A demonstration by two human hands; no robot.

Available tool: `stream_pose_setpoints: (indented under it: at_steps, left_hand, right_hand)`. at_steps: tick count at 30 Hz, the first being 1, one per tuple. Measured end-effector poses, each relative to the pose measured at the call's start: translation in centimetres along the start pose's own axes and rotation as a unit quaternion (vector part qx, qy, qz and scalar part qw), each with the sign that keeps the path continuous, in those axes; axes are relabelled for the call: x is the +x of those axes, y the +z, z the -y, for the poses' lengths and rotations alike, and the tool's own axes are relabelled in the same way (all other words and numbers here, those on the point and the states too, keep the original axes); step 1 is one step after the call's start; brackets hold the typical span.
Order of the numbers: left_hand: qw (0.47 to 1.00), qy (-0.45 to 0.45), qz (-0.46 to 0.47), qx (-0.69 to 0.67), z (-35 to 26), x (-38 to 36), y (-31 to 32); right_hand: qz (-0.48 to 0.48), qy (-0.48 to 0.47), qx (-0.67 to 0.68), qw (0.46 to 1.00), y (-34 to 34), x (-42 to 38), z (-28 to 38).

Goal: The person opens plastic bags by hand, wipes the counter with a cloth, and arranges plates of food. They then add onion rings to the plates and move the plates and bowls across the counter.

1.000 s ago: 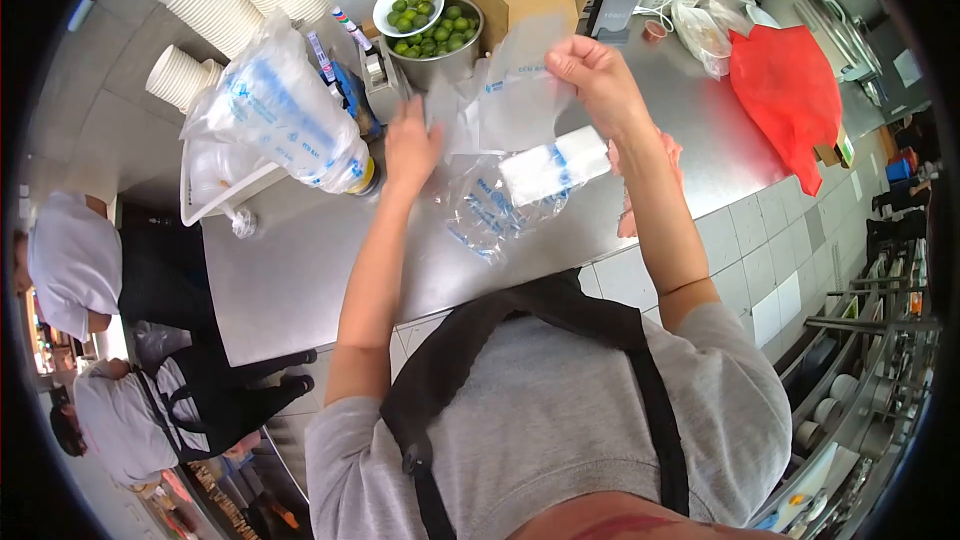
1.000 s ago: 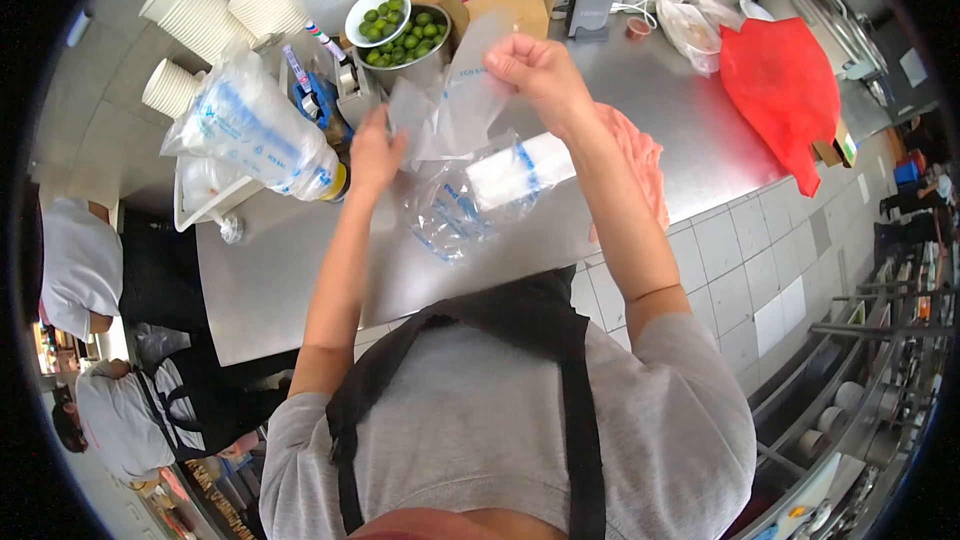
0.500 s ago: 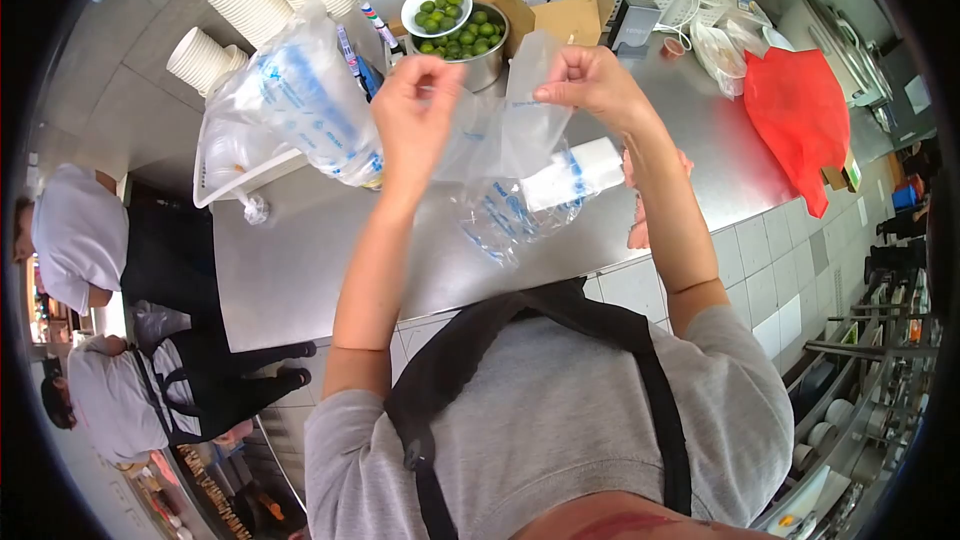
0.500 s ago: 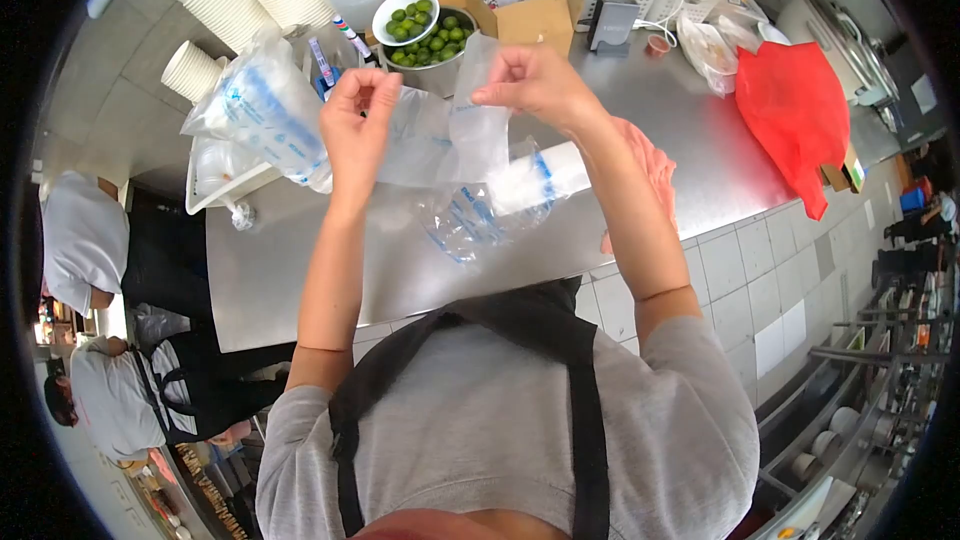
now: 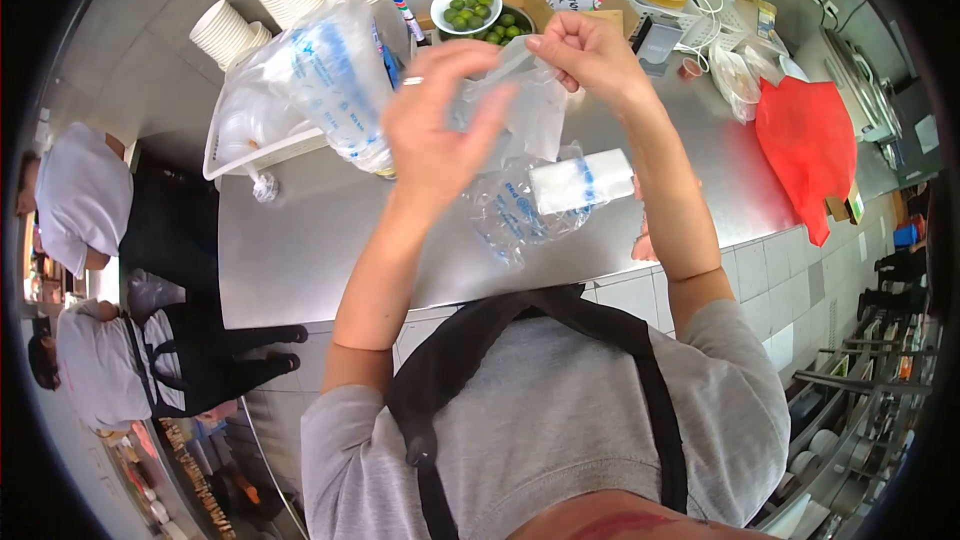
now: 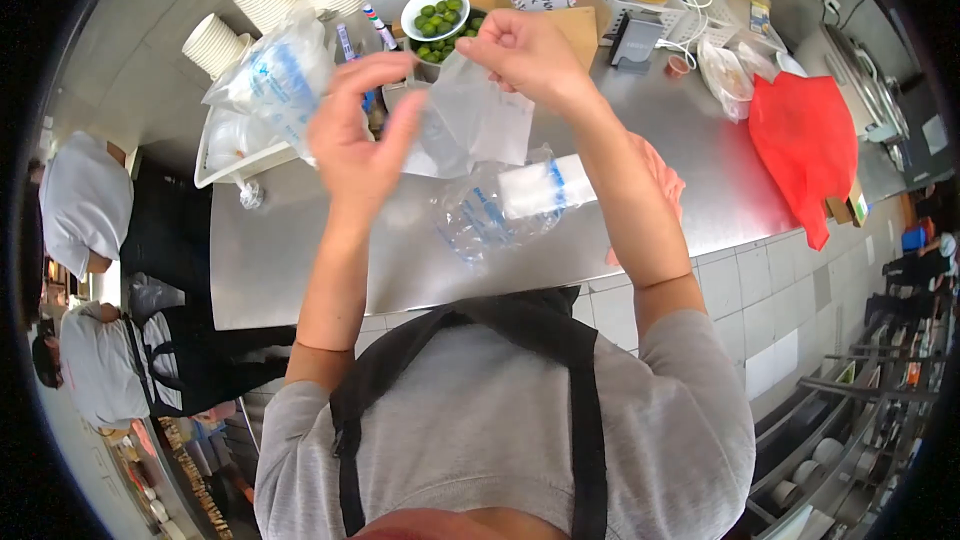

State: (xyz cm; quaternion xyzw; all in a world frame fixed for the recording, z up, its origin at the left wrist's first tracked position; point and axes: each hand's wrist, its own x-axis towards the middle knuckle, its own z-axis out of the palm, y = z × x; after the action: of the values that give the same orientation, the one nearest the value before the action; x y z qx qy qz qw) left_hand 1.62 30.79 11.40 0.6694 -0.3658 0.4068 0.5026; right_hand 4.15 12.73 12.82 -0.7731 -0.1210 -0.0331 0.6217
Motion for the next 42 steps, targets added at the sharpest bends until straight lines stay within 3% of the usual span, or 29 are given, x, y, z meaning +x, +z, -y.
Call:
stream_pose_setpoints:
  at_steps: [2,4,5,6,8,9,10,12,13,14,16,17,19,21,22,24,25,27,29,31,33,36,38,40,42]
  left_hand:
    - [0.999,-0.012,0.039,0.035,-0.5,0.0,1.3]
    - [0.994,-0.026,0.071,0.078,-0.1,-0.2,0.7]
    - [0.968,-0.192,0.159,-0.019,0.5,-0.7,0.1]
    - [0.899,-0.349,0.237,-0.118,0.8,-0.9,-0.5]
    - [0.903,-0.342,0.214,-0.149,1.2,-1.0,-1.2]
    - [0.901,-0.326,0.228,-0.174,1.6,-0.8,-1.5]
    - [0.897,-0.309,0.242,-0.201,1.9,-0.7,-1.8]
    - [0.923,-0.28,0.203,-0.166,2.3,-0.6,-2.4]
    - [0.944,-0.249,0.169,-0.135,2.6,-0.4,-2.8]
    - [0.944,-0.249,0.17,-0.134,2.8,-0.3,-3.4]
    - [0.982,-0.179,0.062,0.019,3.1,0.1,-5.4]
    - [0.982,-0.178,0.063,0.017,2.9,0.2,-6.3]
    - [0.981,-0.191,0.022,-0.011,2.5,0.1,-7.9]
    - [0.982,-0.187,0.014,-0.034,2.6,0.0,-9.2]
    - [0.981,-0.183,0.01,-0.056,2.5,0.0,-9.8]
    - [0.977,-0.19,-0.028,-0.092,2.1,0.5,-11.2]
    - [0.976,-0.18,-0.032,-0.118,2.0,0.7,-12.0]
    - [0.97,-0.183,0.005,-0.158,1.4,1.4,-12.7]
    - [0.967,-0.186,0.044,-0.165,1.4,1.5,-12.5]
    - [0.963,-0.188,0.082,-0.175,1.4,1.6,-11.8]
    - [0.957,-0.163,0.162,-0.178,1.6,1.5,-10.7]
    - [0.983,-0.116,0.124,-0.071,0.9,2.0,-9.0]
    - [0.983,-0.126,0.076,-0.114,0.7,2.0,-9.6]
    - [0.979,-0.131,0.019,-0.155,0.9,1.9,-10.5]
    - [0.95,-0.138,0.184,-0.212,1.0,1.7,-11.3]
  right_hand:
    - [0.013,-0.008,-0.003,1.0,0.8,0.1,1.0]
    - [-0.039,-0.02,-0.015,0.999,1.2,0.6,1.7]
    - [-0.013,-0.02,-0.065,0.998,0.3,0.9,1.9]
    - [0.0,-0.028,-0.064,0.998,0.0,1.3,1.9]
    - [-0.054,-0.252,-0.152,0.954,0.3,1.8,1.8]
    - [0.0,-0.259,-0.118,0.959,0.8,1.5,2.5]
    - [0.006,-0.261,-0.115,0.959,1.2,1.8,2.5]
    - [0.246,-0.245,-0.052,0.936,1.7,2.7,2.1]
    - [0.272,-0.211,-0.052,0.938,2.1,3.0,1.6]
    - [0.271,-0.211,-0.051,0.938,2.3,3.3,0.8]
    - [0.162,-0.164,-0.12,0.966,2.8,3.5,-2.2]
    - [0.206,-0.135,-0.088,0.965,2.7,3.6,-5.2]
    - [0.223,-0.128,-0.176,0.95,3.6,1.6,-12.5]
    - [0.399,0.015,-0.284,0.872,3.8,-0.1,-13.8]
    - [0.402,0.012,-0.287,0.87,3.7,-0.2,-14.7]
    - [0.334,-0.111,-0.42,0.836,2.7,-0.5,-16.2]
    - [0.336,-0.111,-0.418,0.837,2.1,-0.2,-15.0]
    - [0.39,-0.038,-0.338,0.856,0.1,1.6,-11.4]
    - [0.368,-0.096,-0.276,0.883,-1.4,2.8,-6.9]
    - [0.333,-0.102,-0.126,0.929,-1.1,2.8,-1.2]
    - [0.274,-0.192,-0.082,0.939,0.7,3.0,2.2]
    - [0.232,-0.217,-0.094,0.944,4.6,1.7,3.5]
    - [0.231,-0.257,-0.1,0.933,5.6,2.4,-0.2]
    - [0.291,-0.161,-0.019,0.943,5.3,3.1,-1.2]
    - [0.316,-0.161,0.046,0.934,4.9,3.9,-0.5]
